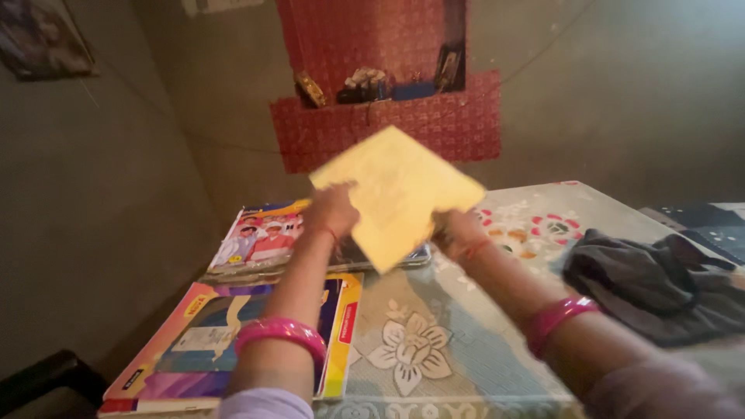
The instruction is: The person wipes the covers of several notebooks and documents using a cloth, then cleans a small shrine shelf by moving objects including a speaker and a blue box to wipe the surface.
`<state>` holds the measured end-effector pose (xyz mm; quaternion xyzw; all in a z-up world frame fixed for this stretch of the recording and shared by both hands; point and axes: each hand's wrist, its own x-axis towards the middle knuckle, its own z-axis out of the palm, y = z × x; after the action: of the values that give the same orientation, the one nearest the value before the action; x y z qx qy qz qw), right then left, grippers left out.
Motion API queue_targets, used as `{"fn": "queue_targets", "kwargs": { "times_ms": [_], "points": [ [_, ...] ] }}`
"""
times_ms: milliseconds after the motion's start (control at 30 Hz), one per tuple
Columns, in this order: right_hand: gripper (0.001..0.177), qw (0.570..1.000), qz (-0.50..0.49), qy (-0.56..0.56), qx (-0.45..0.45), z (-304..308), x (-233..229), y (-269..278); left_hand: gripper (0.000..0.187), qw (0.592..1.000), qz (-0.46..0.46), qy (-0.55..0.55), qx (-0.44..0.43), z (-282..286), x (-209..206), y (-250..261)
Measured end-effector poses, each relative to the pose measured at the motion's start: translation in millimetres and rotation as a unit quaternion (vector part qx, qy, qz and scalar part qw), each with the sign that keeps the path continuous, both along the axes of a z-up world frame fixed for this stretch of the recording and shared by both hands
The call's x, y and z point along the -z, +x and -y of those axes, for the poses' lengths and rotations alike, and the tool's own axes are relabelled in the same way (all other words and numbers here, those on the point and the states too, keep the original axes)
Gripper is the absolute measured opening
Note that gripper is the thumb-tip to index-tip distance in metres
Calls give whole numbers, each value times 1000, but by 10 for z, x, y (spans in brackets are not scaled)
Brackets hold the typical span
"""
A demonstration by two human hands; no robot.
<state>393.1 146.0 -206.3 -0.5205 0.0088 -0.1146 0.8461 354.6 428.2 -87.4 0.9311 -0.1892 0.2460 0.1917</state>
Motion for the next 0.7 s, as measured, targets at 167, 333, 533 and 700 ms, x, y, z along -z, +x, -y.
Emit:
{"fn": "queue_targets", "kwargs": {
  "times_ms": [167,333,533,700],
  "points": [
    [10,957,-51,-283,34,-335,918,434,82,966,-99,153,185,283,597,-150],
    [7,986,-158,49,7,-588,496,47,39,971,-108,175,125,478,799,-349],
    [11,979,-159,115,53,-325,394,-155,27,983,-38,177,30,483,1008,7],
    [6,998,-25,-59,6,-227,660,83,31,975,-31,209,-70,274,1144,311]
  ]
}}
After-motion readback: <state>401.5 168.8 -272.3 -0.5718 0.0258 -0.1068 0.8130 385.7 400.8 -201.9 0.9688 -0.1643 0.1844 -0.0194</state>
